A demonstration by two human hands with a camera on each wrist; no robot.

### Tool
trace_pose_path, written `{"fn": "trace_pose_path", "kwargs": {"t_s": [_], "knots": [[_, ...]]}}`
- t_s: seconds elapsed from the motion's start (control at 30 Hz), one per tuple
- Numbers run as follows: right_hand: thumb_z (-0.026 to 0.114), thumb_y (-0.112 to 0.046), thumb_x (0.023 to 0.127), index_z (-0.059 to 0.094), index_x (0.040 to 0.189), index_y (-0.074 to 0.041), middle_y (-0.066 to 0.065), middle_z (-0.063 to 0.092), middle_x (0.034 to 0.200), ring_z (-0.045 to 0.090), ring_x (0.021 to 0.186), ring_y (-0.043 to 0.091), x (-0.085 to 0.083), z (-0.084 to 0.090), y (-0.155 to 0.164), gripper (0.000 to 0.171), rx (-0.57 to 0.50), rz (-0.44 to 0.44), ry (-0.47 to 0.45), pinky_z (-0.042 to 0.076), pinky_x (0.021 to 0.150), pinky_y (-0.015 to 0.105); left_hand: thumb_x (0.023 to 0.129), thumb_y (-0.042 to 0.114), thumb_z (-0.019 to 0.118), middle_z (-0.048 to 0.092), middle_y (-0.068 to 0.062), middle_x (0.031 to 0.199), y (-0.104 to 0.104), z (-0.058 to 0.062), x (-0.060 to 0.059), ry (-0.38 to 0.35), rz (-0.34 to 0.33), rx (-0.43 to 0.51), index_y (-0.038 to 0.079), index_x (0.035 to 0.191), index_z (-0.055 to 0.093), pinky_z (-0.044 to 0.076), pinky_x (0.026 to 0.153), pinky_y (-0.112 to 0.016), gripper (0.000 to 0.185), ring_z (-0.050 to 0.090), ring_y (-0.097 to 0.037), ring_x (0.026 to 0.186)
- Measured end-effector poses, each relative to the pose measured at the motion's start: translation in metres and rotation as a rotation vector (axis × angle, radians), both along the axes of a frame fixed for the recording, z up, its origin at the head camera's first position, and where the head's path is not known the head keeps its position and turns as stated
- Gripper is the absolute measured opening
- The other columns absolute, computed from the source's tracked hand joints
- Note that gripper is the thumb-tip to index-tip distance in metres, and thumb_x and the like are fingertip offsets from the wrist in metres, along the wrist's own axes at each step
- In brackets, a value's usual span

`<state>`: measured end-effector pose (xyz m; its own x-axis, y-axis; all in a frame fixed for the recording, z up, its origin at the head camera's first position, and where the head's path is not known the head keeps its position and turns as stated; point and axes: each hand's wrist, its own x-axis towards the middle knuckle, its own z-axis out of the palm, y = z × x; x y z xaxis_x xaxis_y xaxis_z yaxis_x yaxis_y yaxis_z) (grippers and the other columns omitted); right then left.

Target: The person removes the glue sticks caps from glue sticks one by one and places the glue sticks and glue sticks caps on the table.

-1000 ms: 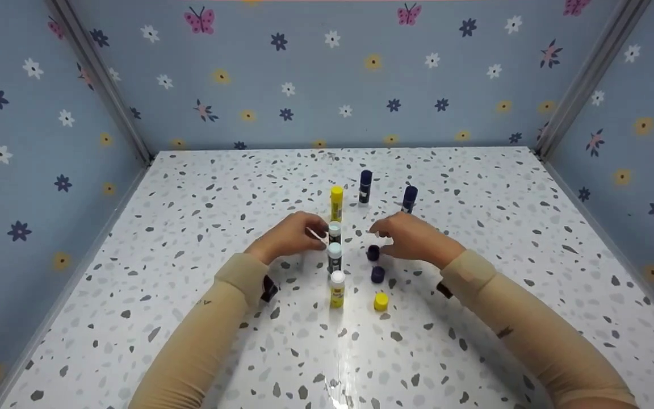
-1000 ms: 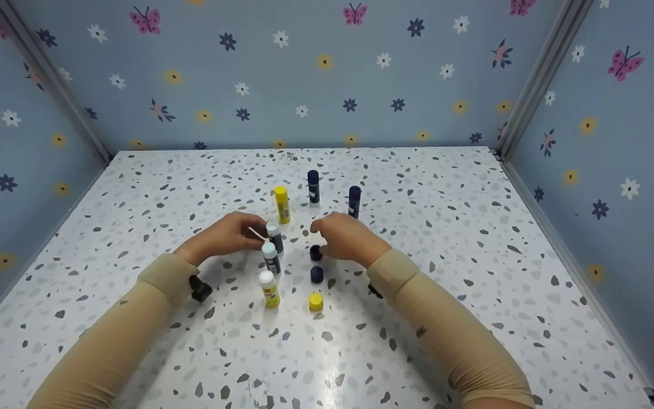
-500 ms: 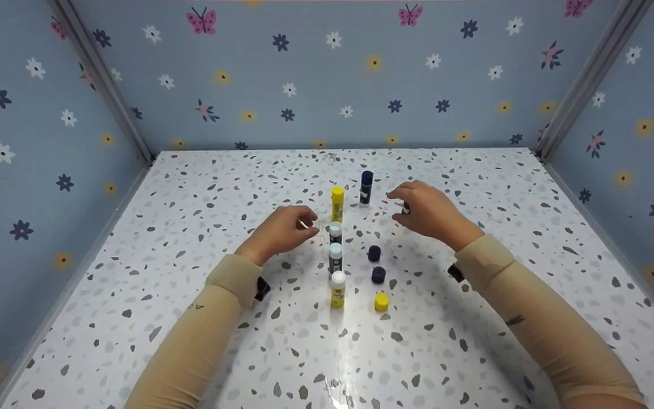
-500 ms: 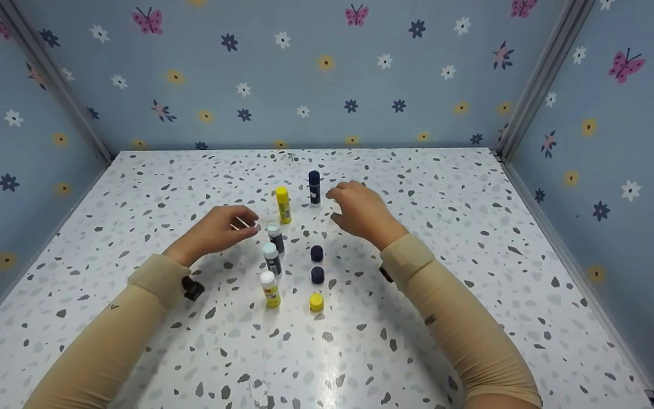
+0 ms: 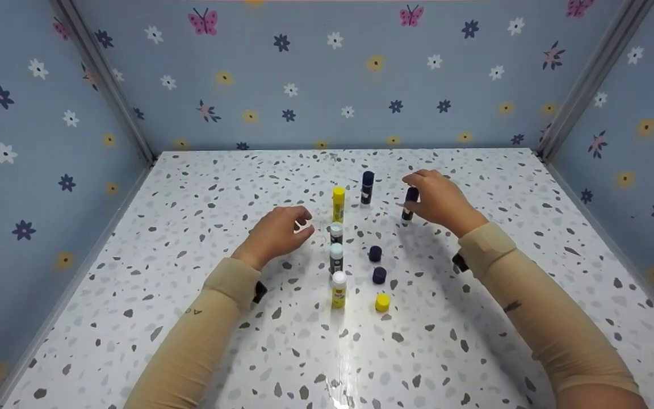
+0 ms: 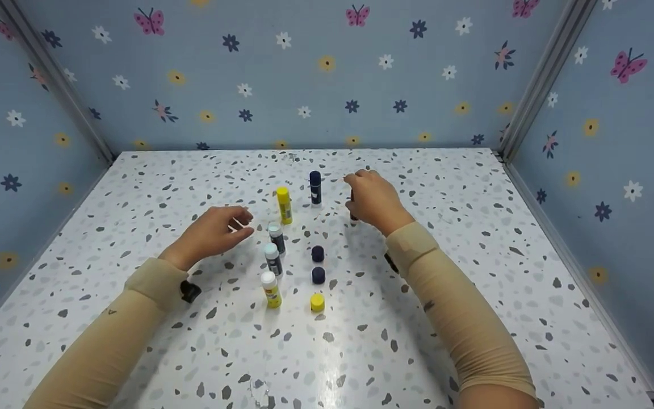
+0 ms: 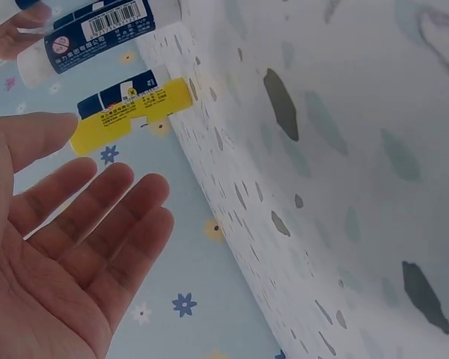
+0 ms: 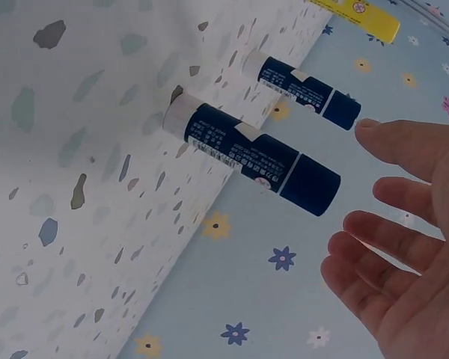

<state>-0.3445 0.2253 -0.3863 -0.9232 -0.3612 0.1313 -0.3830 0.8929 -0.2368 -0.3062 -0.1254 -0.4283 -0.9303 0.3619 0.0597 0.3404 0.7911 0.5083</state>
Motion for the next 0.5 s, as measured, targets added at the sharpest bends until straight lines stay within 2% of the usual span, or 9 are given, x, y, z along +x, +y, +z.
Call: {"fn": "trace_pose_path", "kwargs": {"t_s": [0.27,0.5], "knots": [[0.078,-0.023,0.102,0.056,0.152,0.004,0.028,0.064,0.146,0.063,0.134,0.046,-0.015,-0.009,0.003,0.061,0.040,-0.057,-0.114,0.048,0.117,0.060,0.106,0.030,0.069,0.075,-0.017,0.132,-0.006,-0.003,0.001,0.000,0.014,-0.051,0.001,0.135,0.070,0.057,0.107,-0.053,0.040,0.072,-0.036,0.124],[0.077,-0.020,0.102,0.055,0.152,0.005,0.027,0.072,0.132,0.070,0.120,0.044,-0.020,-0.019,0.005,0.060,-0.001,-0.053,-0.133,0.055,0.109,0.058,0.105,0.033,0.070,0.073,-0.017,0.136,-0.009,-0.003,0.003,0.007,0.012,-0.080,0.002,0.138,0.068,0.055,0.110,-0.054,0.045,0.070,-0.035,0.126]]}}
